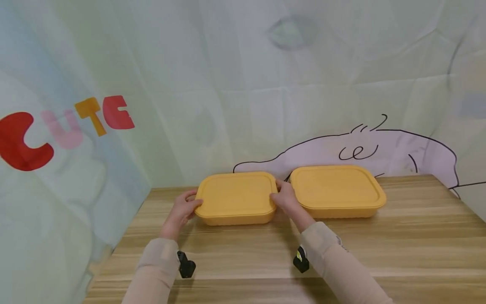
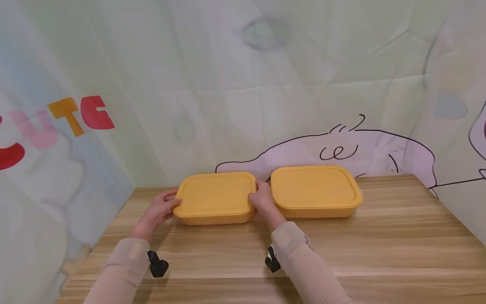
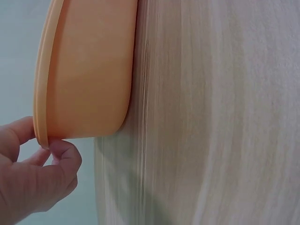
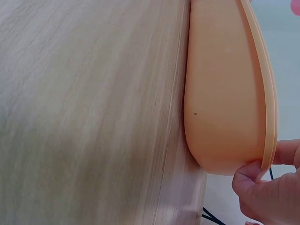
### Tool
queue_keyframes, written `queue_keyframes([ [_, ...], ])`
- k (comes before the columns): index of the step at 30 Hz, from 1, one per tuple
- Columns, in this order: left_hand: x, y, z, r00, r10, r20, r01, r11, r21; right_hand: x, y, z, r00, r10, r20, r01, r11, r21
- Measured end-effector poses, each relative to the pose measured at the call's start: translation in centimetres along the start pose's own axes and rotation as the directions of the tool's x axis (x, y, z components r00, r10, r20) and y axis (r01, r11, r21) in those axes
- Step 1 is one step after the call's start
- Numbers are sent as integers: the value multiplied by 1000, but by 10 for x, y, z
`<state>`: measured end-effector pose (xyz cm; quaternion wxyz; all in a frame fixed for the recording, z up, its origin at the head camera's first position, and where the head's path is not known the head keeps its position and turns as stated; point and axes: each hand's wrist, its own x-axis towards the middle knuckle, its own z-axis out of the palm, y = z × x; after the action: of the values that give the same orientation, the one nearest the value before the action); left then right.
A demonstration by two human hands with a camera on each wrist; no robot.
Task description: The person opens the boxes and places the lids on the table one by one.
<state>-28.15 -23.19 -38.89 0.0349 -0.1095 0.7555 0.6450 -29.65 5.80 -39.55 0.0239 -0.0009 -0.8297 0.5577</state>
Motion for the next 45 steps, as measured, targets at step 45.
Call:
queue_keyframes([
  [45,-23,0,-18,986,-40,162,22,993,112,-11,0,-8,960,192,204,-232,953,194],
])
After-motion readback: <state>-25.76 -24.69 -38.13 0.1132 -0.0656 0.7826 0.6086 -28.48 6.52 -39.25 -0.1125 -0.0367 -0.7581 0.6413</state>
